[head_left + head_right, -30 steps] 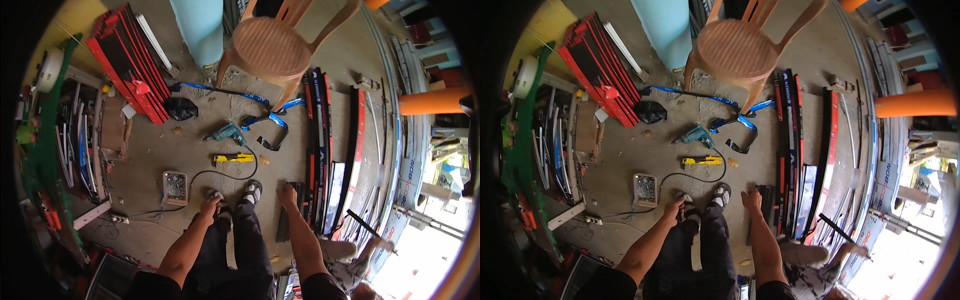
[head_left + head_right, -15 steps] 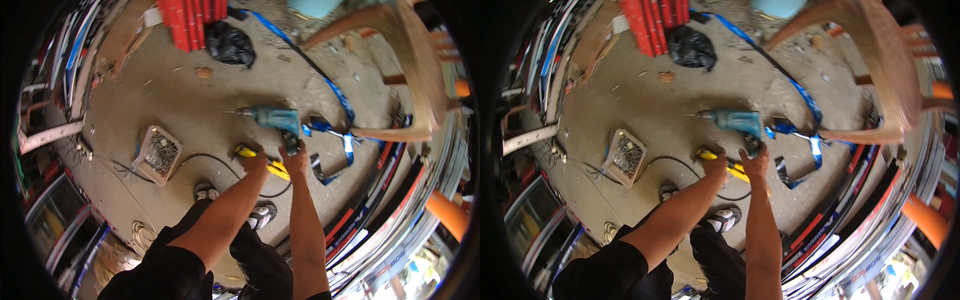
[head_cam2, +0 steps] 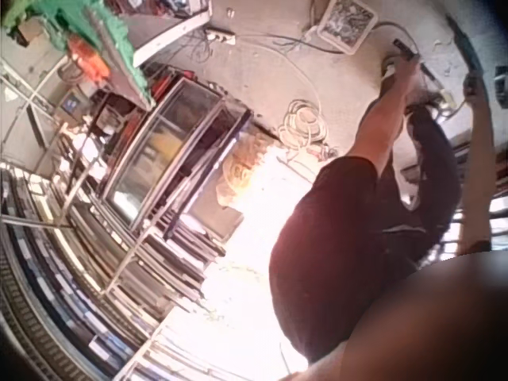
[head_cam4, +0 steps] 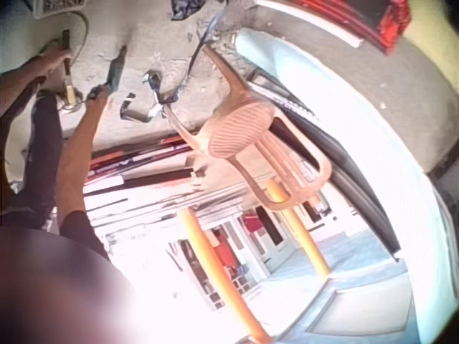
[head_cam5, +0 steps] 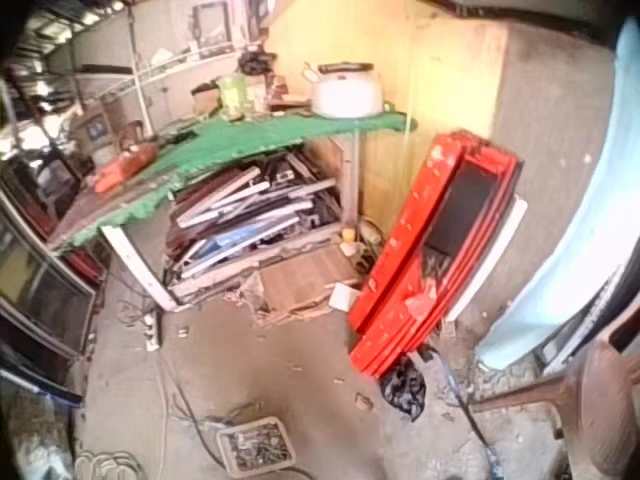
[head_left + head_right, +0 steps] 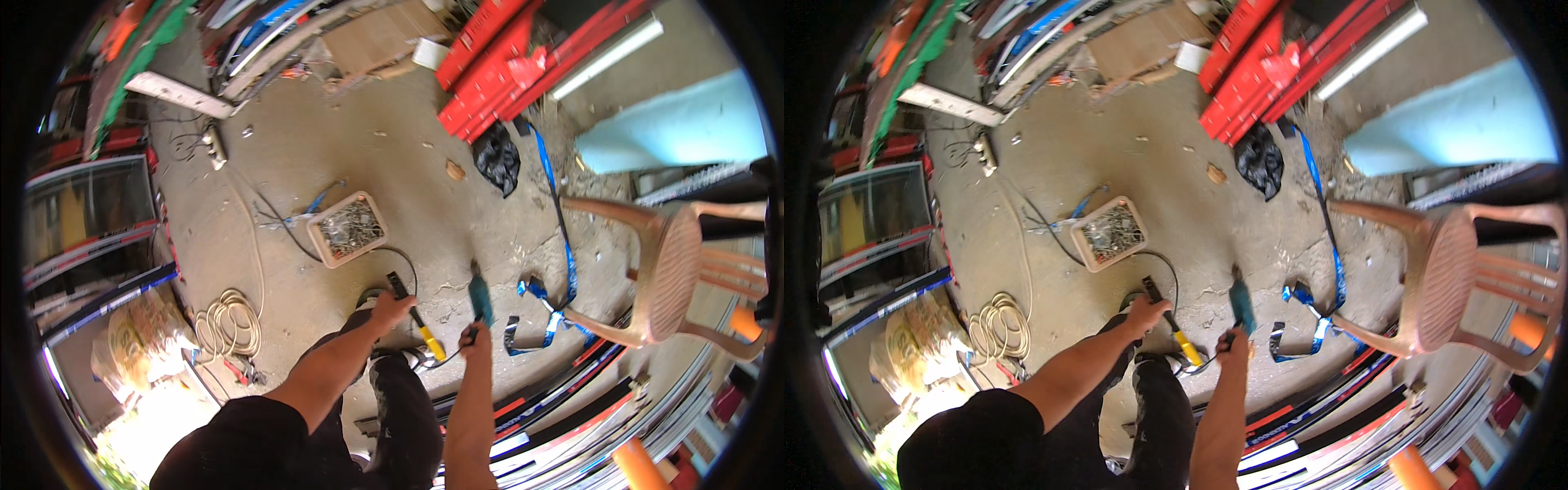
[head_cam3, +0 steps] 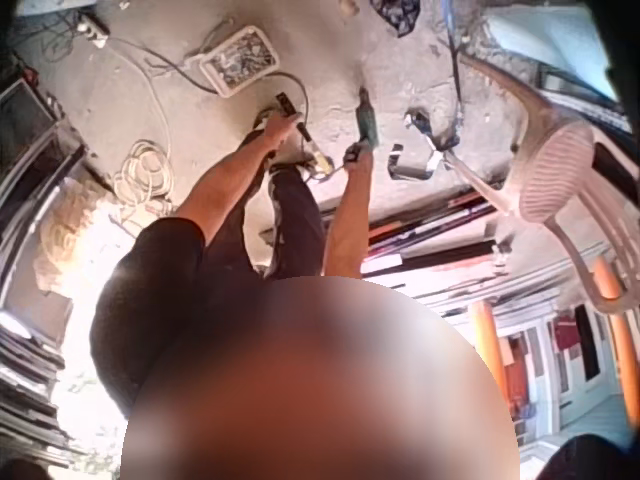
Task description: The person aligns several black metal rods on a green workbench, then uses a red angle grinder to cut the ends of the rods. After cutting, the person picks up a yellow tape measure and a drill, then places them on the table.
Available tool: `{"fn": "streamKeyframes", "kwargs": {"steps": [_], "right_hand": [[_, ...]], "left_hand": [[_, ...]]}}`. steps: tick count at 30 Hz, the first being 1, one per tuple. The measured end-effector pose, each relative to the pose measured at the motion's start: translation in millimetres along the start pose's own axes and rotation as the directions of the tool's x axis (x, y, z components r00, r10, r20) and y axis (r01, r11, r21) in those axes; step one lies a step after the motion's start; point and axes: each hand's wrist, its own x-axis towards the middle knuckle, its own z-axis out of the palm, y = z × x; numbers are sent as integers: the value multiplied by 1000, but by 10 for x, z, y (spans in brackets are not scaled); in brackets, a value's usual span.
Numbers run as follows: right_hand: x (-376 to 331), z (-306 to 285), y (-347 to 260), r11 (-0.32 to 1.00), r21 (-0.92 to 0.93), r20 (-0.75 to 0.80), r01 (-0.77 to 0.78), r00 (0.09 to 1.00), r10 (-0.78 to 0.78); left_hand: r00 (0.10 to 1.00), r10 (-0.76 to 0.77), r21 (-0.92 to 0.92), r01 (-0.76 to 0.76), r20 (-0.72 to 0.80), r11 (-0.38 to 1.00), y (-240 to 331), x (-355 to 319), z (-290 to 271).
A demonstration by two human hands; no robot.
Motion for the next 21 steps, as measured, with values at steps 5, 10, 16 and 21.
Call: {"fn": "streamKeyframes", "kwargs": {"steps": [5,10,16,21], "right_hand": [[-1369,-439,908,985,-21,3,-169,986,169],[-3176,-628,1550,951,-65,219,-301,926,308],[-4733,-469,1946,862,-471,239,-186,914,327],[-5473,87,2086,783,-615,371,90,910,187]], "left_hand": [[1000,9,-558,-5,4,830,319,-928,-1575],[985,-115,-670,0,-127,743,196,-2166,-3152],[935,-136,-867,-239,-326,438,-393,-3732,-4241],[868,-259,-905,-395,-424,156,-972,-4581,-4661]]}}
